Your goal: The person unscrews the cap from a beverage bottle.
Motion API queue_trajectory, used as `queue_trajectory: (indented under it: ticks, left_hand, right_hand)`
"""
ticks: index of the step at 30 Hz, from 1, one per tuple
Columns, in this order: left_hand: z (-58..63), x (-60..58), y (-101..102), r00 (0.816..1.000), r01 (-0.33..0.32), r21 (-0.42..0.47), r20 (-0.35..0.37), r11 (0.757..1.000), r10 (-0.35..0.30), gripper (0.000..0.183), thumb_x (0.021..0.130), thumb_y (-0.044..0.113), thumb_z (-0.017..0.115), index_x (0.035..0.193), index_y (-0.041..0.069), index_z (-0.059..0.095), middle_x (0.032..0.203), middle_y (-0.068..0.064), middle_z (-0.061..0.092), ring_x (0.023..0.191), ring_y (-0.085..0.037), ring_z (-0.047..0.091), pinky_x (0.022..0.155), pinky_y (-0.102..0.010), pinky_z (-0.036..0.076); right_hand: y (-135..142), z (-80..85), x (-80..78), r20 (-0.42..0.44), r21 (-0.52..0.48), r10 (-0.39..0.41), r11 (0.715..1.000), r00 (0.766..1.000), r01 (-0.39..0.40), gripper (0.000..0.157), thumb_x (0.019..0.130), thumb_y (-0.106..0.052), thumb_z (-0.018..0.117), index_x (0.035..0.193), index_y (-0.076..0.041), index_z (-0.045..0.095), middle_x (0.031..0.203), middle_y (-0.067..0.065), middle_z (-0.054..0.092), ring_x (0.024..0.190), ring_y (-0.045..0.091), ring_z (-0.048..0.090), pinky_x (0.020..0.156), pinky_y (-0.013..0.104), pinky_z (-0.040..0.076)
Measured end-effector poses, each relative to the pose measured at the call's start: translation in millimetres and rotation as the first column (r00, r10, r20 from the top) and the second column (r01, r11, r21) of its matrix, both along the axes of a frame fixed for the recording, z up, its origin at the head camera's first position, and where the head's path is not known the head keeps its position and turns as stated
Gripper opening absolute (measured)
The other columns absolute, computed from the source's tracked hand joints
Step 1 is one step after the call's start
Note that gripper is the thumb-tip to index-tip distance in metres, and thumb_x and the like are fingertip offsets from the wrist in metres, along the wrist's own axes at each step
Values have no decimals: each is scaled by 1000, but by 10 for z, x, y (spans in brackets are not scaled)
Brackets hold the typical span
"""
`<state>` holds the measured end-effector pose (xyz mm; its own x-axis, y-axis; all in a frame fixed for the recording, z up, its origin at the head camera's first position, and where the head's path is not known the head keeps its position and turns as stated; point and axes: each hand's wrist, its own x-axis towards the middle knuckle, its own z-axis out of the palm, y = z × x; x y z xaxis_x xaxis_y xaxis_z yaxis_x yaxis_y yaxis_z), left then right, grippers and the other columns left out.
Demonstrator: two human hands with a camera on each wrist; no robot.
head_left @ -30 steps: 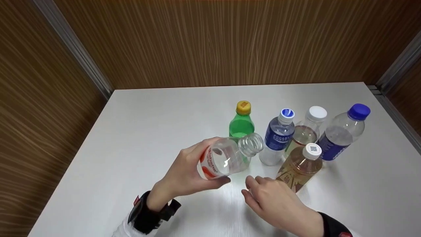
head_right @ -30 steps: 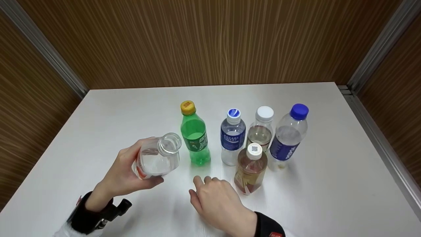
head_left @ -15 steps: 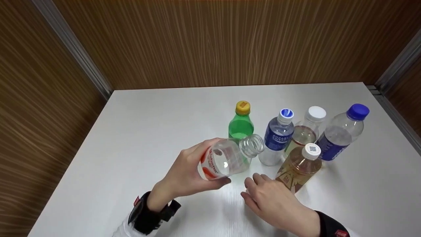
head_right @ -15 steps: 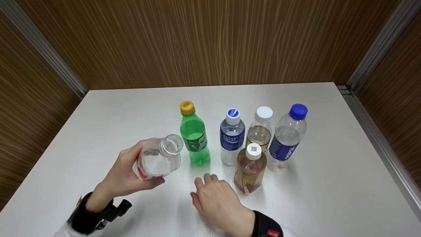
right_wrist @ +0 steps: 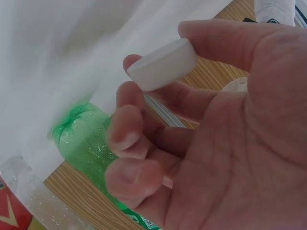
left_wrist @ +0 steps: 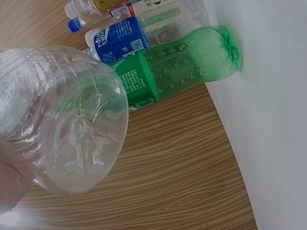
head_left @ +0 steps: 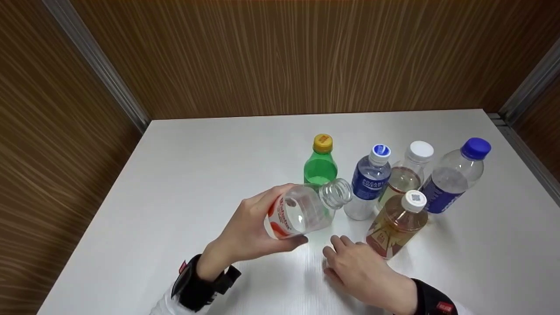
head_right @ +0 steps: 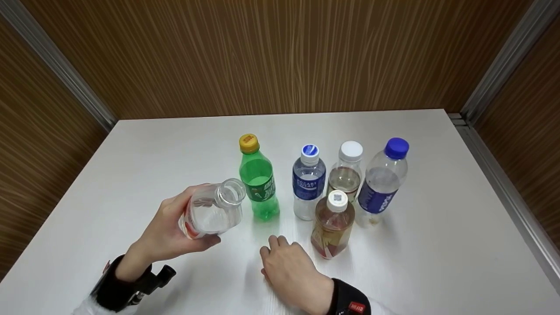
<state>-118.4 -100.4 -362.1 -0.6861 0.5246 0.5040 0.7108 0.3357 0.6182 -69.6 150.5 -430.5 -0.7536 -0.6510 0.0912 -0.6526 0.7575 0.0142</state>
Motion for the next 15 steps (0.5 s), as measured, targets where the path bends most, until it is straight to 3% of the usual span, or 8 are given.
queue_trajectory:
  ticks: [6,11,15]
  left_hand:
    - [-2,-2,6,1000,-1,-10,17,1000,1,75,77,29,93,141,11,58,122,-3,75,105,-12,71,89,-29,63]
    - [-4,0,7,1000,3,-13,28,1000,-3,75,77,29,93,141,11,58,121,-3,75,103,-12,71,88,-28,63]
    - [-4,2,10,1000,3,-14,25,1000,-3,75,77,29,93,141,12,57,121,-3,75,103,-12,71,87,-28,63]
  right_hand:
    - [-20,-41,-16,-34,30,37,999,999,-36,25,85,-28,83,90,-13,63,82,3,55,72,20,57,51,29,42]
    - [-27,-56,-37,-1,20,46,999,999,-46,22,86,-22,82,91,-13,63,81,3,56,70,20,56,51,29,41]
    - [-23,-76,-36,-27,25,63,998,998,-63,21,85,-20,81,89,-13,62,79,3,56,69,20,56,50,29,40]
